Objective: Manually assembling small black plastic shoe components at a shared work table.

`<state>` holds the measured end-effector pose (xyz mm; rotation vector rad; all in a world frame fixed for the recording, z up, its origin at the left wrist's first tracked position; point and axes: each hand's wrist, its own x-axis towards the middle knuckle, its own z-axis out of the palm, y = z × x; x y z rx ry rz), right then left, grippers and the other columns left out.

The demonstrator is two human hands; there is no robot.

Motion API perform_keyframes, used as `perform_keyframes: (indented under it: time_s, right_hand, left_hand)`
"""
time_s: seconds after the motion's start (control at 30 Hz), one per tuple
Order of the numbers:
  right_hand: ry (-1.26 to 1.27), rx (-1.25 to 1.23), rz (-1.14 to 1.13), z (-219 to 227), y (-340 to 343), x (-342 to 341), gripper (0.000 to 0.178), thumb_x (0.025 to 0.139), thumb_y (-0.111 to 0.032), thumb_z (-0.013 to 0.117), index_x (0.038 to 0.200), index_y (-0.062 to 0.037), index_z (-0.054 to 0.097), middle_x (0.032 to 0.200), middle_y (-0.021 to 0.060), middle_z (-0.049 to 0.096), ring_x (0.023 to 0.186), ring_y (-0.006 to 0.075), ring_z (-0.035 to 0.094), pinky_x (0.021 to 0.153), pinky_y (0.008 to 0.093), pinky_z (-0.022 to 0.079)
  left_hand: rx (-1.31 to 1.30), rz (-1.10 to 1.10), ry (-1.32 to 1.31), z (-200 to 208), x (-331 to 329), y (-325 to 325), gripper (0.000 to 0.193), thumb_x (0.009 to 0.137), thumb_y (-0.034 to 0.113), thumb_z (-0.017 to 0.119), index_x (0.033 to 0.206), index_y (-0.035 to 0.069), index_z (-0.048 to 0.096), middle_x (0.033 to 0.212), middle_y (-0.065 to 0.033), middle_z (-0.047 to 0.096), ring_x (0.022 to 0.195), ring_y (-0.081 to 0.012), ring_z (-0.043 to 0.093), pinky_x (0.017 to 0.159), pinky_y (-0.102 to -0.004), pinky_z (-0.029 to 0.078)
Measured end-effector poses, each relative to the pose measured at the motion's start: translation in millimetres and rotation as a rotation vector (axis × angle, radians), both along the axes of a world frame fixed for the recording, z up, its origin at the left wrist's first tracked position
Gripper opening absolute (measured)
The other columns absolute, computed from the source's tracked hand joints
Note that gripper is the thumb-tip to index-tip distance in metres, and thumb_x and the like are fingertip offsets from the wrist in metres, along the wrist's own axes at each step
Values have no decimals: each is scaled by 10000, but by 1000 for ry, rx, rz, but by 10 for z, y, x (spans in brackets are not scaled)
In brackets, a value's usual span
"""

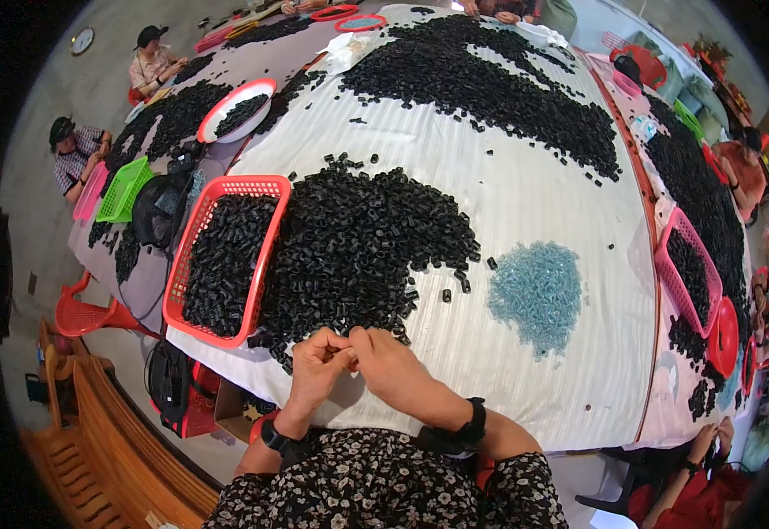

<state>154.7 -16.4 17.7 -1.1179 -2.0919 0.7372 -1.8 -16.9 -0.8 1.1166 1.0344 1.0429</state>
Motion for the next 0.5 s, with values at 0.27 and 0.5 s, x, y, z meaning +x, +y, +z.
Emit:
perform_keyframes:
  time_s: [0.27,0.5]
  right_hand:
    - [-236,308,-119,-63,-56,-108,347,717,-100,590,1016,34,477,757,91,497,695,215,530,594,298,471]
    - [-267,348,-180,-225,-34,-151,326,672,-77,623,956,13,491,696,89,496,615,222,530,508,322,441]
  left_hand:
    - [29,128,150,-30,46,-29,59,767,-32,644,745,9,607,664,23,587,580,-19,501,512,-170,400]
    - [19,216,203,-127,150,-68,119,785,-26,635,700,11,560,612,26,551,519,-19,468,454,-179,372]
